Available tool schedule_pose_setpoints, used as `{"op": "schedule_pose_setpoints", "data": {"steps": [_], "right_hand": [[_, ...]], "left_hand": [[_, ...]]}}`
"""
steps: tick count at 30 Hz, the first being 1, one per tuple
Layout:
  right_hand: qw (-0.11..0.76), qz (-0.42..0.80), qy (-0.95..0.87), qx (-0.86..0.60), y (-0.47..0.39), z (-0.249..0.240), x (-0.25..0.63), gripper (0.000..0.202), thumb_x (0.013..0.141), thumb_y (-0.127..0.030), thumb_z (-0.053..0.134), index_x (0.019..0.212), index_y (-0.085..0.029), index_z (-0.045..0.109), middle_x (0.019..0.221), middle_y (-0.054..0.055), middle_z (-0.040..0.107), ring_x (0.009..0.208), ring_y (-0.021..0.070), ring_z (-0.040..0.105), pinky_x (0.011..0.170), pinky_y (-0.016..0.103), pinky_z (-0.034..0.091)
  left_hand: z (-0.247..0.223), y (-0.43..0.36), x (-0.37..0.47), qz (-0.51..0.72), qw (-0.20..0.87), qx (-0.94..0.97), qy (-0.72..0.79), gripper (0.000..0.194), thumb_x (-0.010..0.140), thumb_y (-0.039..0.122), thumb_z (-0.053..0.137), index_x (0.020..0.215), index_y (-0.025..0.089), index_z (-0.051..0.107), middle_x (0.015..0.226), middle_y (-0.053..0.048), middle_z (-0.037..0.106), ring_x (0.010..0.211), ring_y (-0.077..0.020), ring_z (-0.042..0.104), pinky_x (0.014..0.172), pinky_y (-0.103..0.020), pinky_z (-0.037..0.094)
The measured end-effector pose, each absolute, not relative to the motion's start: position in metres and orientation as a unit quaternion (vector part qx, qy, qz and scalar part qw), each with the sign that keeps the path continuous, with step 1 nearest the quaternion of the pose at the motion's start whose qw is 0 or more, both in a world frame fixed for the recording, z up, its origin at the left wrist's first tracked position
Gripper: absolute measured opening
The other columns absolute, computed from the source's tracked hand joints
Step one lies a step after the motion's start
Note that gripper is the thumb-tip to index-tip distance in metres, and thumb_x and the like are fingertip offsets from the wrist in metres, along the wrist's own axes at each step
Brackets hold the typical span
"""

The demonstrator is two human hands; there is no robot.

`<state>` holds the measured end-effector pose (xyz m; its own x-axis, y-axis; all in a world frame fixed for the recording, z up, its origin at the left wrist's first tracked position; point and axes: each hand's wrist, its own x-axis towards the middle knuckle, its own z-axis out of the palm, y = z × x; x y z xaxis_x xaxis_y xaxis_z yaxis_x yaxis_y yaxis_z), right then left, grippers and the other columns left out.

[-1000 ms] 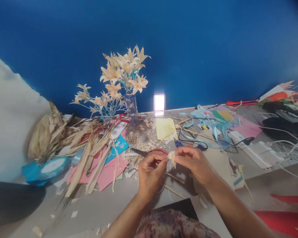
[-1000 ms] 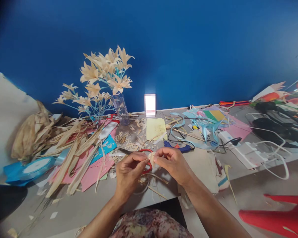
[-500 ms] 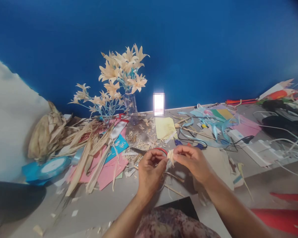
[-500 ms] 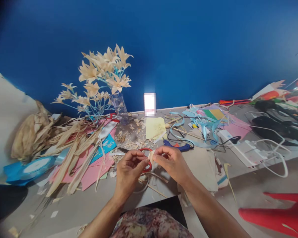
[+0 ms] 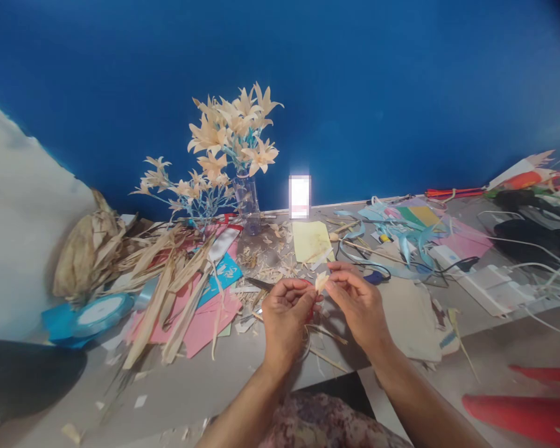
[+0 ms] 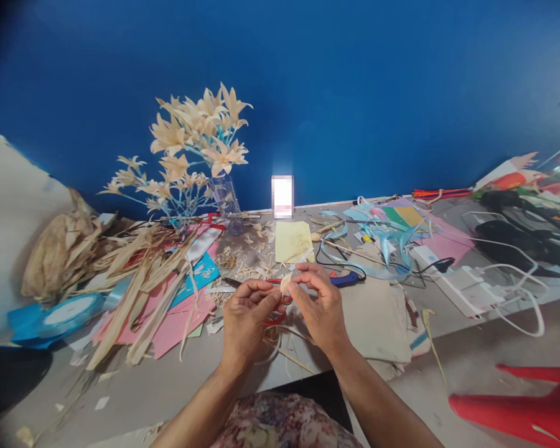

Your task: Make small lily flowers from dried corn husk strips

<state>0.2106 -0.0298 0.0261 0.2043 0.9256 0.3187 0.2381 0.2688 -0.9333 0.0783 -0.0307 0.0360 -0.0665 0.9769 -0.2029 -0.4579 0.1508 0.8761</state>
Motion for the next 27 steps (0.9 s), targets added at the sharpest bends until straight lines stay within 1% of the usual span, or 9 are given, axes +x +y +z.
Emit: {"op": "schedule_pose_setpoints", "data": {"steps": [3,10,13,18,27], "right_hand": [[0.571,0.29,-0.563,-0.523,-0.027,0.024,0.212,0.013,0.087,-0.03,0.066,0.078,-0.02,0.069,0.117,0.011,0.065,0.111,0.026,0.061,0.092,0.037,0.047],[0.572,0.254,-0.569,-0.534,-0.03,0.026,0.208,0.014,0.088,-0.031,0.065,0.078,-0.021,0.068,0.113,0.011,0.063,0.108,0.0252,0.061,0.086,0.035,0.048],[0.576,0.219,-0.573,-0.54,-0.032,0.027,0.205,0.013,0.088,-0.031,0.065,0.08,-0.021,0.067,0.111,0.01,0.063,0.108,0.025,0.06,0.086,0.035,0.047],[0.581,0.159,-0.585,-0.543,-0.032,0.023,0.201,0.011,0.088,-0.03,0.063,0.081,-0.022,0.064,0.108,0.01,0.063,0.106,0.0249,0.06,0.091,0.039,0.046],[0.573,0.114,-0.604,-0.542,-0.034,0.023,0.196,0.01,0.089,-0.027,0.06,0.081,-0.023,0.062,0.106,0.009,0.064,0.105,0.0256,0.059,0.09,0.039,0.045]], "left_hand": [[0.036,-0.032,0.078,0.576,0.623,0.298,0.437,0.027,0.066,0.023,0.082,0.08,0.015,0.06,0.068,-0.004,0.073,0.061,-0.0167,0.07,0.053,-0.022,0.052],[0.031,-0.032,0.076,0.559,0.656,0.294,0.414,0.028,0.069,0.024,0.082,0.082,0.015,0.059,0.067,-0.006,0.075,0.054,-0.0148,0.069,0.05,-0.02,0.05],[0.029,-0.031,0.077,0.559,0.673,0.277,0.398,0.032,0.066,0.023,0.084,0.083,0.015,0.058,0.065,-0.004,0.074,0.055,-0.0157,0.07,0.052,-0.022,0.053],[0.028,-0.031,0.078,0.566,0.693,0.243,0.374,0.041,0.061,0.022,0.088,0.086,0.016,0.057,0.068,-0.003,0.074,0.059,-0.0175,0.071,0.055,-0.026,0.057],[0.027,-0.031,0.079,0.57,0.715,0.206,0.348,0.041,0.059,0.022,0.089,0.084,0.016,0.058,0.063,0.001,0.07,0.056,-0.0139,0.068,0.054,-0.022,0.055]]}}
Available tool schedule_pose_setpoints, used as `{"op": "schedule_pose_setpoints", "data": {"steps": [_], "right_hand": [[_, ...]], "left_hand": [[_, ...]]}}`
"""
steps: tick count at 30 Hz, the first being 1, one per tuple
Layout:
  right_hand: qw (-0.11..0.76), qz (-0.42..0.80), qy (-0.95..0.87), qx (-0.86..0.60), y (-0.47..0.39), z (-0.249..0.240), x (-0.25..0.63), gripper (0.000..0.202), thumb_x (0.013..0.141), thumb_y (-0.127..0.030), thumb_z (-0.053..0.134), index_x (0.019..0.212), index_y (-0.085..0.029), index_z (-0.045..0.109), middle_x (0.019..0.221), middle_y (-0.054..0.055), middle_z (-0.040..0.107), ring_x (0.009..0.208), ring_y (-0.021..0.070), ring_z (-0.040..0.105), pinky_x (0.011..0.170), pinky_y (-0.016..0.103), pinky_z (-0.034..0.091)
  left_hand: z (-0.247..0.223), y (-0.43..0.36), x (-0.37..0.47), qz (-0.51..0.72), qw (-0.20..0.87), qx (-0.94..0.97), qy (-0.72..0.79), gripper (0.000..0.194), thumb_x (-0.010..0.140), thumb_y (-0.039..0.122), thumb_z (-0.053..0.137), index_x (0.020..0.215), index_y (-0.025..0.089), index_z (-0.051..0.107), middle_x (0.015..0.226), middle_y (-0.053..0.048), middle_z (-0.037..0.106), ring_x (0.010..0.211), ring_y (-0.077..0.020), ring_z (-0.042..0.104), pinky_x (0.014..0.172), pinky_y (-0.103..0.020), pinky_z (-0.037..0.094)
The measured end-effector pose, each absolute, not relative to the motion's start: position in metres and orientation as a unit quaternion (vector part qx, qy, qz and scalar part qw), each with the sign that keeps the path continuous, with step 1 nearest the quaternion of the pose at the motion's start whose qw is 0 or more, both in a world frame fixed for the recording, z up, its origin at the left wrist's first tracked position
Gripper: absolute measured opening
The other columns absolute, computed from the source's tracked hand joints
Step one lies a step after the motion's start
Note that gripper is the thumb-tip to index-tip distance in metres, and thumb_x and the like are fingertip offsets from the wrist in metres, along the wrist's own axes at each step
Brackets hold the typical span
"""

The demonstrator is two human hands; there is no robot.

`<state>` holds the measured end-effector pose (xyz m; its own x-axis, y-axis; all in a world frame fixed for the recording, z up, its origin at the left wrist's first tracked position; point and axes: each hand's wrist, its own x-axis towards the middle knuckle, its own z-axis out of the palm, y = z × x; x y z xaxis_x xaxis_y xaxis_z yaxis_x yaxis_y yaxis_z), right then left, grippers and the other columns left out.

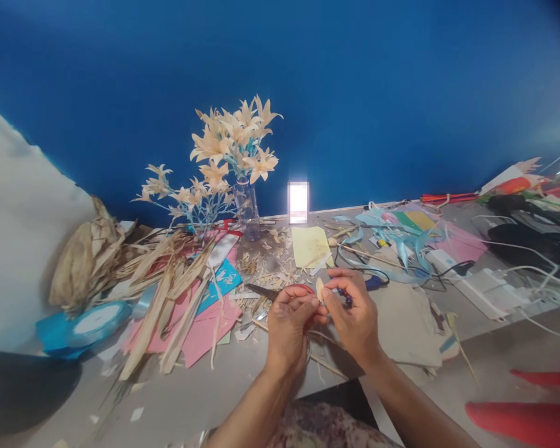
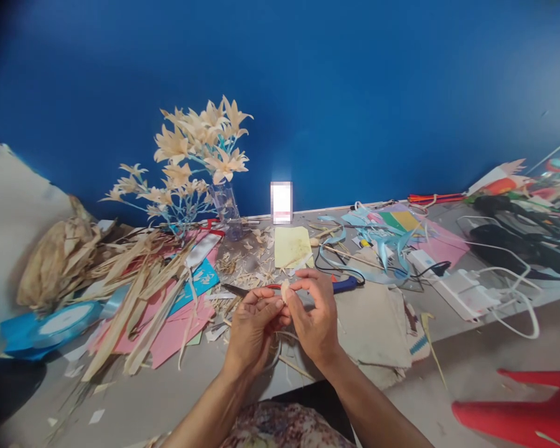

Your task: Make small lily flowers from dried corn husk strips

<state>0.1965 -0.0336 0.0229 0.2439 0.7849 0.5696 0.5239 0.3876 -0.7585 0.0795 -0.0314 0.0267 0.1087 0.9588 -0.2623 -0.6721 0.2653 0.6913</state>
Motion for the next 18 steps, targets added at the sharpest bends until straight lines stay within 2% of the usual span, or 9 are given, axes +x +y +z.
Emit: {"op": "schedule_pose_setpoints", "data": {"steps": [5,13,18], "right_hand": [[0.593,0.104,-0.588,-0.54,-0.032,0.019,0.191,0.008,0.09,-0.029,0.062,0.086,-0.023,0.061,0.105,0.009,0.065,0.104,0.0255,0.06,0.092,0.041,0.046],[0.609,0.177,-0.565,-0.527,-0.035,0.011,0.2,0.013,0.092,-0.033,0.061,0.086,-0.022,0.061,0.107,0.01,0.065,0.106,0.0253,0.06,0.093,0.041,0.046],[0.583,0.247,-0.563,-0.531,-0.039,0.014,0.204,0.017,0.09,-0.037,0.063,0.085,-0.021,0.064,0.106,0.011,0.065,0.104,0.0251,0.061,0.082,0.034,0.052]], "left_hand": [[0.025,-0.032,0.08,0.562,0.731,0.186,0.339,0.039,0.059,0.021,0.089,0.084,0.016,0.058,0.063,0.0,0.07,0.056,-0.0129,0.067,0.056,-0.021,0.054],[0.025,-0.031,0.078,0.566,0.735,0.164,0.335,0.039,0.061,0.016,0.087,0.085,0.017,0.056,0.065,0.001,0.07,0.057,-0.0115,0.067,0.058,-0.02,0.052],[0.027,-0.03,0.075,0.575,0.715,0.185,0.352,0.042,0.061,0.02,0.088,0.086,0.018,0.055,0.066,0.001,0.071,0.057,-0.0117,0.067,0.055,-0.019,0.05]]}}
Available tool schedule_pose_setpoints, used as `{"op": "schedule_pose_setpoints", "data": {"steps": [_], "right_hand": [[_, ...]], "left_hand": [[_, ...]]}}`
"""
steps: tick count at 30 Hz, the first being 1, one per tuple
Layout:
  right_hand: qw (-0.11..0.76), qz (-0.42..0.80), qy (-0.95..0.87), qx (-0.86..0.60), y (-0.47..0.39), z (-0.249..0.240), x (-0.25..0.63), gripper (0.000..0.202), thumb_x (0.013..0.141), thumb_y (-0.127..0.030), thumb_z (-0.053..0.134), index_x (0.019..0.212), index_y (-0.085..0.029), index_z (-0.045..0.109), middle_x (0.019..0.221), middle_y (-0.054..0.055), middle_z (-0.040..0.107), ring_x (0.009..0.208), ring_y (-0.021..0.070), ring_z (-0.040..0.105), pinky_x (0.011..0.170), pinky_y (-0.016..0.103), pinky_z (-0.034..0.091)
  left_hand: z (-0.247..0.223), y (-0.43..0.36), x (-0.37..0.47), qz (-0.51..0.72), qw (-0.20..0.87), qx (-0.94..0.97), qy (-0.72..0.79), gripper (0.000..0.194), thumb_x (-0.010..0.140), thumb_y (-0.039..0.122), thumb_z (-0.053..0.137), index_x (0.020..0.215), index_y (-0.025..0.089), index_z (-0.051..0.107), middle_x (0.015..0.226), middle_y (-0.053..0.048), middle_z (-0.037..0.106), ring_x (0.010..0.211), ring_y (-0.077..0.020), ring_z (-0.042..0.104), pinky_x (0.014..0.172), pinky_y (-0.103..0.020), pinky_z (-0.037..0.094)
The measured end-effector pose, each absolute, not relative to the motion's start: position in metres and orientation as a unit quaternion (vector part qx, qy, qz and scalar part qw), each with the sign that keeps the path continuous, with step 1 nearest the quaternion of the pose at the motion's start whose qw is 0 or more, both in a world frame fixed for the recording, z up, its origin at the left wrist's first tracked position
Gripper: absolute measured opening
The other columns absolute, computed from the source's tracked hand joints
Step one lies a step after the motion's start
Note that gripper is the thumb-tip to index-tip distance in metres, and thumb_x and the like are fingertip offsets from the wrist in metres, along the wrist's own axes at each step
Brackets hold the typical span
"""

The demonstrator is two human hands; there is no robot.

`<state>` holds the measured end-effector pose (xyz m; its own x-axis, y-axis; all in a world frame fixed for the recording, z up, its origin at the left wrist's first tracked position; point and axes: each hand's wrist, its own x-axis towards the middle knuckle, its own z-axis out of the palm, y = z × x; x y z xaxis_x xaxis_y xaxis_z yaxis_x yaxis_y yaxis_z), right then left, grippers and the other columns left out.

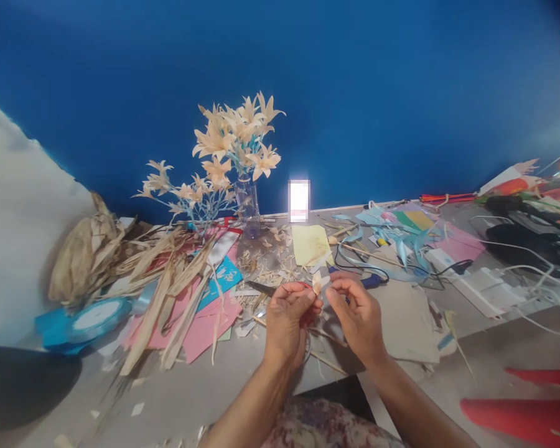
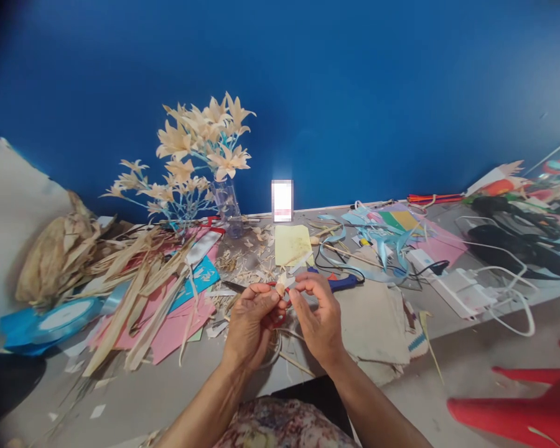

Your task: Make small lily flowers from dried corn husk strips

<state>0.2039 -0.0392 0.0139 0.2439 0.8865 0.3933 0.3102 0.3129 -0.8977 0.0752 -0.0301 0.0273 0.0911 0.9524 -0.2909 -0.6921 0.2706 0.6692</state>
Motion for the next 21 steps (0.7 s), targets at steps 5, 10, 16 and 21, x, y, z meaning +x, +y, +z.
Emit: {"op": "schedule_pose_setpoints", "data": {"steps": [5,10,16,21], "right_hand": [[0.559,0.356,-0.525,-0.534,-0.038,0.02,0.198,0.022,0.085,-0.043,0.067,0.082,-0.021,0.065,0.098,0.006,0.068,0.078,0.0187,0.064,0.067,0.027,0.053],[0.578,0.419,-0.462,-0.526,-0.037,0.02,0.189,0.026,0.081,-0.046,0.07,0.083,-0.021,0.063,0.08,0.002,0.067,0.07,0.0177,0.061,0.065,0.028,0.052],[0.61,0.53,-0.362,-0.465,-0.038,0.008,0.177,0.032,0.08,-0.049,0.073,0.087,-0.022,0.058,0.083,0.002,0.068,0.078,0.0193,0.065,0.074,0.03,0.053],[0.593,0.626,-0.328,-0.385,-0.039,0.009,0.17,0.036,0.077,-0.054,0.075,0.085,-0.023,0.061,0.086,0.006,0.071,0.083,0.025,0.068,0.072,0.035,0.055]], "left_hand": [[0.029,-0.032,0.074,0.576,0.683,0.23,0.386,0.04,0.061,0.026,0.088,0.084,0.018,0.056,0.065,0.001,0.07,0.057,-0.0143,0.068,0.052,-0.02,0.048],[0.03,-0.033,0.074,0.597,0.629,0.287,0.408,0.032,0.067,0.027,0.084,0.082,0.018,0.057,0.072,0.0,0.072,0.061,-0.0133,0.068,0.06,-0.022,0.052],[0.031,-0.038,0.076,0.627,0.426,0.442,0.48,0.007,0.076,0.018,0.074,0.078,0.019,0.067,0.077,-0.002,0.071,0.069,-0.0144,0.068,0.065,-0.024,0.053],[0.026,-0.04,0.073,0.624,0.353,0.509,0.476,0.006,0.079,0.017,0.072,0.083,0.021,0.07,0.081,-0.002,0.072,0.073,-0.0151,0.068,0.07,-0.025,0.054]]}}
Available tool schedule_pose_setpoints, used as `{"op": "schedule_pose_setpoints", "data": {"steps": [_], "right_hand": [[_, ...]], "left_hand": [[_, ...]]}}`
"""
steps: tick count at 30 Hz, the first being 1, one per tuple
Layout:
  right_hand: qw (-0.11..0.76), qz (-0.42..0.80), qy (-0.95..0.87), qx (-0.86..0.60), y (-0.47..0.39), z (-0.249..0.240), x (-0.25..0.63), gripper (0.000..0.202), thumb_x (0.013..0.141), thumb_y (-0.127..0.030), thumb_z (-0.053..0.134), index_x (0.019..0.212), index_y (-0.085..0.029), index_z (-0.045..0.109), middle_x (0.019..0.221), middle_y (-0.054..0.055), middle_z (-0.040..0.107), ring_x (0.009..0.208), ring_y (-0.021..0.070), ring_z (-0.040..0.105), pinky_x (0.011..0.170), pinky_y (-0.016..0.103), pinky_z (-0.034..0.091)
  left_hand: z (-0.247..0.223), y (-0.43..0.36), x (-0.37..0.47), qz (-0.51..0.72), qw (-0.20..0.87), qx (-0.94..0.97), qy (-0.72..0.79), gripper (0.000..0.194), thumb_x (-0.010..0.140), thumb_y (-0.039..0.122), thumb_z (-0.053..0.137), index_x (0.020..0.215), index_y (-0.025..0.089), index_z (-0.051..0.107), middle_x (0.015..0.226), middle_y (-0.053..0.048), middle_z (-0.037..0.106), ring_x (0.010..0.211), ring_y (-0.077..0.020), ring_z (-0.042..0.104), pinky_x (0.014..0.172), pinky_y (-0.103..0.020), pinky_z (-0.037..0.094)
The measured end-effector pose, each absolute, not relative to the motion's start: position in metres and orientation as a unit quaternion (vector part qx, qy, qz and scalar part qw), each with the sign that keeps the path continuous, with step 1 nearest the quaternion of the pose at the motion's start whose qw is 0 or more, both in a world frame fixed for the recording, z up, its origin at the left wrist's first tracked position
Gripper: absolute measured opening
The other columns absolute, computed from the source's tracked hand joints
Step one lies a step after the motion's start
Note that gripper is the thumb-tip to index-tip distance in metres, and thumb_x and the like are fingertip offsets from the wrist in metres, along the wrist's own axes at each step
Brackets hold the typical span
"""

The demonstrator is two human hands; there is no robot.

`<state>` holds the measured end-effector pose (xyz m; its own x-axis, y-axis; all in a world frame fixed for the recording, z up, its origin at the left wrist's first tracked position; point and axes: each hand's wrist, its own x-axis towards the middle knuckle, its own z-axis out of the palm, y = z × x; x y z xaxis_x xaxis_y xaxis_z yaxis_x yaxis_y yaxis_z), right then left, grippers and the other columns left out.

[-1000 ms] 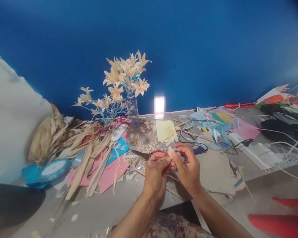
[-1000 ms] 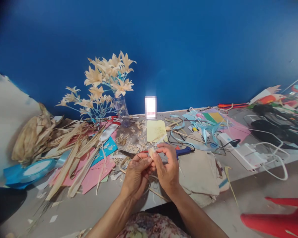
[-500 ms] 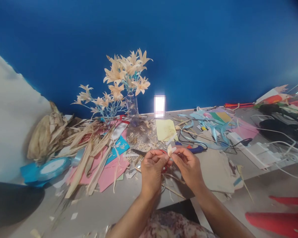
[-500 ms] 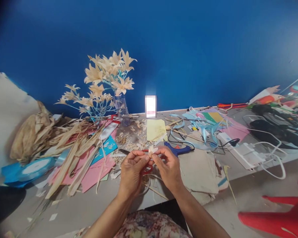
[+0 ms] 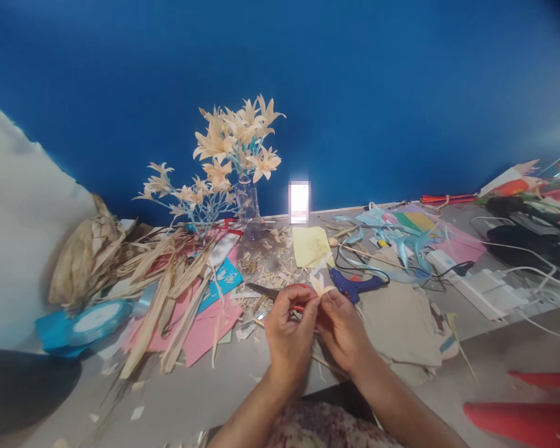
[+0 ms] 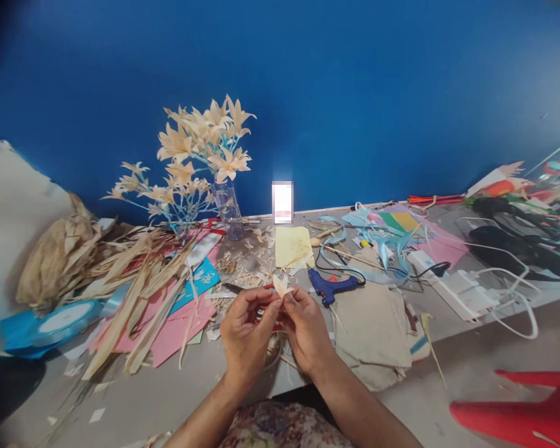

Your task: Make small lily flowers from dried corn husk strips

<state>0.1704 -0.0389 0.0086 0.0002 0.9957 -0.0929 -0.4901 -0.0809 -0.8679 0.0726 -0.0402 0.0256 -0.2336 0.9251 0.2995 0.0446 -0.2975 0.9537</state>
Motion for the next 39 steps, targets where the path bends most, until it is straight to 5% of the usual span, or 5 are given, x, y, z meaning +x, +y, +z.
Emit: {"op": "schedule_pose_setpoints", "data": {"steps": [5,11,21,29,39], "right_hand": [[0.588,0.683,-0.294,-0.318,-0.041,0.007,0.172,0.034,0.074,-0.049,0.079,0.092,-0.022,0.071,0.098,0.008,0.073,0.096,0.0259,0.066,0.08,0.034,0.055],[0.599,0.705,-0.266,-0.272,-0.044,0.009,0.173,0.017,0.079,-0.035,0.08,0.088,-0.022,0.072,0.09,0.003,0.072,0.08,0.0181,0.064,0.073,0.027,0.052],[0.632,0.605,-0.296,-0.384,-0.05,0.01,0.178,0.026,0.082,-0.044,0.075,0.08,-0.02,0.068,0.074,-0.001,0.064,0.064,0.0115,0.055,0.059,0.02,0.045],[0.595,0.385,-0.497,-0.501,-0.054,0.021,0.195,0.019,0.089,-0.036,0.063,0.082,-0.019,0.066,0.078,0.002,0.065,0.072,0.0158,0.057,0.068,0.024,0.046],[0.564,0.321,-0.535,-0.541,-0.053,0.033,0.192,0.022,0.088,-0.034,0.059,0.075,-0.017,0.066,0.068,0.0,0.063,0.061,0.013,0.054,0.056,0.021,0.041]], "left_hand": [[0.024,-0.042,0.07,0.614,0.342,0.536,0.468,0.01,0.078,0.016,0.072,0.086,0.021,0.069,0.081,-0.001,0.071,0.074,-0.0146,0.068,0.07,-0.025,0.054],[0.024,-0.044,0.072,0.623,0.338,0.538,0.457,0.013,0.078,0.014,0.07,0.089,0.021,0.065,0.08,0.0,0.069,0.072,-0.0137,0.068,0.065,-0.023,0.055],[0.019,-0.042,0.071,0.629,0.221,0.577,0.472,0.009,0.081,0.016,0.07,0.088,0.02,0.065,0.079,0.0,0.068,0.07,-0.0129,0.067,0.06,-0.021,0.053],[0.015,-0.04,0.068,0.617,0.164,0.623,0.452,0.007,0.082,0.016,0.07,0.086,0.02,0.065,0.076,0.001,0.069,0.069,-0.0129,0.067,0.067,-0.023,0.053],[0.002,-0.041,0.069,0.604,0.311,0.568,0.465,0.008,0.083,0.025,0.071,0.09,0.021,0.073,0.085,-0.003,0.073,0.075,-0.0155,0.069,0.063,-0.023,0.053]]}}
